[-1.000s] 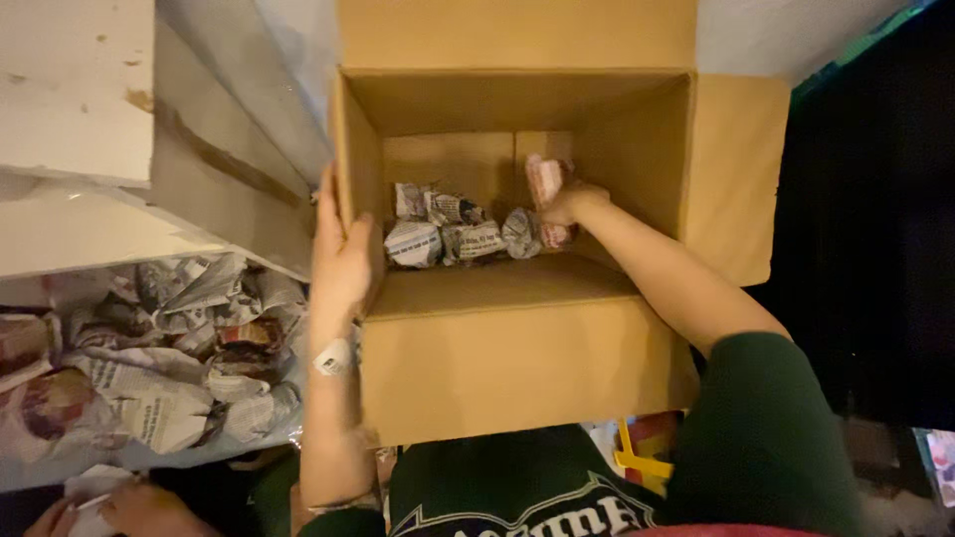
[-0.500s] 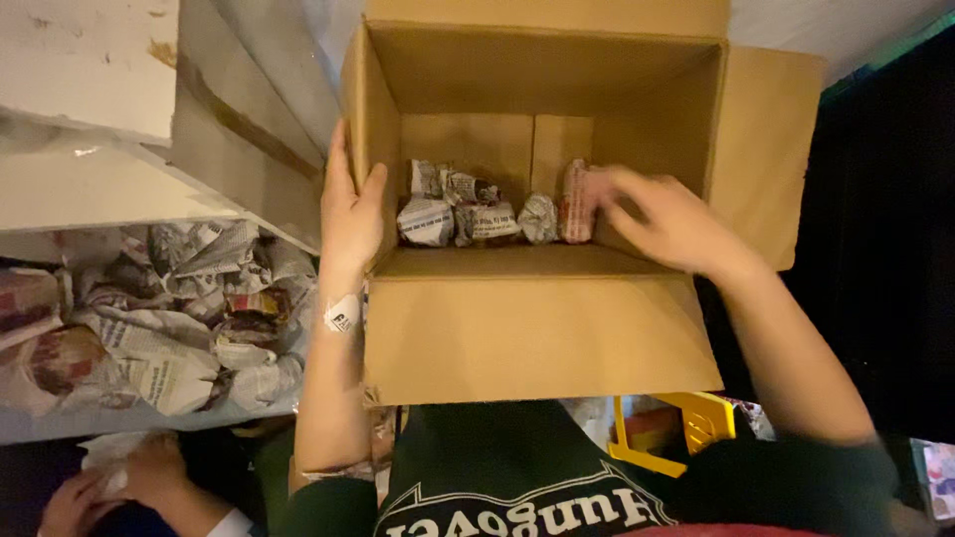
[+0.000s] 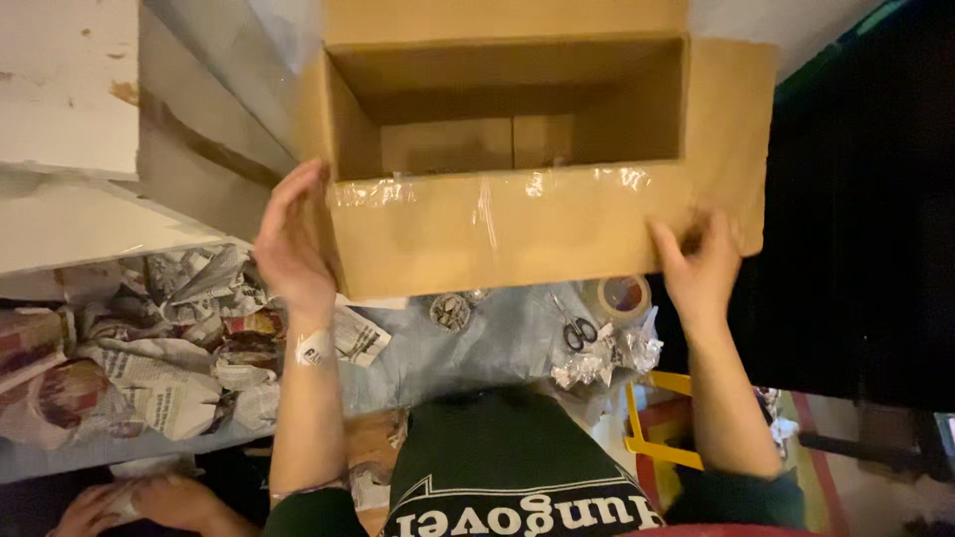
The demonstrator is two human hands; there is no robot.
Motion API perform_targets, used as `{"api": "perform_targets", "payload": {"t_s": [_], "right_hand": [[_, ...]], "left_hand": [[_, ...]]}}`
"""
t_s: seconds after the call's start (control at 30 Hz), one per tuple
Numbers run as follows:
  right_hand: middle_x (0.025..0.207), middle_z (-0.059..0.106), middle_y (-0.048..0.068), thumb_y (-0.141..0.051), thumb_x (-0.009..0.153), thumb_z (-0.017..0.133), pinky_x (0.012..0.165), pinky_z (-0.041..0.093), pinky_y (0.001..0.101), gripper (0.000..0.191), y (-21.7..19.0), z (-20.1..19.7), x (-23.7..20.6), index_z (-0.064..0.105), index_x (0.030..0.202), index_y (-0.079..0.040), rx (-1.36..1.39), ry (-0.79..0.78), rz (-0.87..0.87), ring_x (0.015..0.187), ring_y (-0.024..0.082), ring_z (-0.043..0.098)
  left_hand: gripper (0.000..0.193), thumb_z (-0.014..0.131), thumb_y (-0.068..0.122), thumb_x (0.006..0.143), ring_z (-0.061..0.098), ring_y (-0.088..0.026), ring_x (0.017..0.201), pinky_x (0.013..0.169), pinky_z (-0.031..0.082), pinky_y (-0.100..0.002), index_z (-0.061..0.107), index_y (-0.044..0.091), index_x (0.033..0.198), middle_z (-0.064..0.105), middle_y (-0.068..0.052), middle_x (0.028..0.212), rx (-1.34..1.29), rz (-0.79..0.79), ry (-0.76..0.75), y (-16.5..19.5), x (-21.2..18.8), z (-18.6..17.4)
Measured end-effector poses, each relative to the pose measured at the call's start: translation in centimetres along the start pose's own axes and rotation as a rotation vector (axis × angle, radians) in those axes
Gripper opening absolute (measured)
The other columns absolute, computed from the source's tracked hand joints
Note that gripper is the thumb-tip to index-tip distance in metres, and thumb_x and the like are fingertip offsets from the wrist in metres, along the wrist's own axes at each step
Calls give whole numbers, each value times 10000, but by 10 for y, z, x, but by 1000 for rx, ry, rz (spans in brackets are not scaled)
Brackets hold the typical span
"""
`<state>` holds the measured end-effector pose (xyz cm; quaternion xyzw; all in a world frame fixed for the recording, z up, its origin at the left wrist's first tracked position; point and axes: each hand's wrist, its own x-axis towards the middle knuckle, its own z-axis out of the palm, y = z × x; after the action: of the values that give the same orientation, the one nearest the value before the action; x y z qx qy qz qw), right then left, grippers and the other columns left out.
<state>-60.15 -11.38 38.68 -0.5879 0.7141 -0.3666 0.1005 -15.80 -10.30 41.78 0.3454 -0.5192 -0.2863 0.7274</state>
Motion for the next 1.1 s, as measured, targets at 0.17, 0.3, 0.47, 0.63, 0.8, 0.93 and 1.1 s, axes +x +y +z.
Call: {"api": "perform_targets", "payload": {"t_s": [0.17,0.3,0.47,0.63,0.8,0.93,1.1], "right_hand": [[1254,614,195,-194,1014,835,1110,406,506,366,-25,32,23,633,1293,-69,-188,148,-355,1231,387,528],[1372,525,241,-158,979,808,1084,385,560,368,-9,56,-22,604,1260,-37,-67,398,-542,1290,406,472],[1125,645,165,-206,927,751,902,514,492,287,32,155,-121,623,1112,-28,100,-306,-796,1037,338,637],[1177,638,208,-324,879,792,852,530,459,631,47,279,-107,535,1338,24,284,-603,-62,1007,342,653],[1022,747,150,-261,914,698,707,590,383,371,46,304,-96,685,1213,-42,462,-576,-45,822,237,723],[900,756,132,-279,1019,696,671,571,357,307,65,294,-101,688,1208,-37,371,-676,90,768,178,716],[998,694,96,-307,924,710,623,498,339,702,105,244,-99,434,1532,-89,596,-886,373,756,136,583]], "left_hand": [[582,860,523,758,583,-234,1360,1203,304,-503,738,177,1210,684,24,1312,855,184,-510,25,-14,1],[775,892,605,643,531,-241,1369,1180,238,-565,716,214,1289,642,46,1391,979,183,-578,25,-16,8],[868,863,635,660,347,-325,1486,1200,212,-627,661,219,1394,468,-37,1596,1064,192,-595,27,-17,16],[1045,843,714,650,184,-463,1544,1179,173,-692,559,115,1457,305,-199,1657,1035,79,-558,32,-14,23],[1111,854,725,614,290,-426,1513,1157,234,-647,529,144,1503,383,-152,1616,1116,73,-548,37,-6,27],[1207,865,741,590,340,-469,1412,1096,254,-636,478,111,1543,338,-274,1577,1090,87,-478,35,0,26],[1079,936,667,621,400,-447,1414,1142,290,-613,479,129,1436,401,-210,1537,1020,173,-409,14,-8,10]]}}
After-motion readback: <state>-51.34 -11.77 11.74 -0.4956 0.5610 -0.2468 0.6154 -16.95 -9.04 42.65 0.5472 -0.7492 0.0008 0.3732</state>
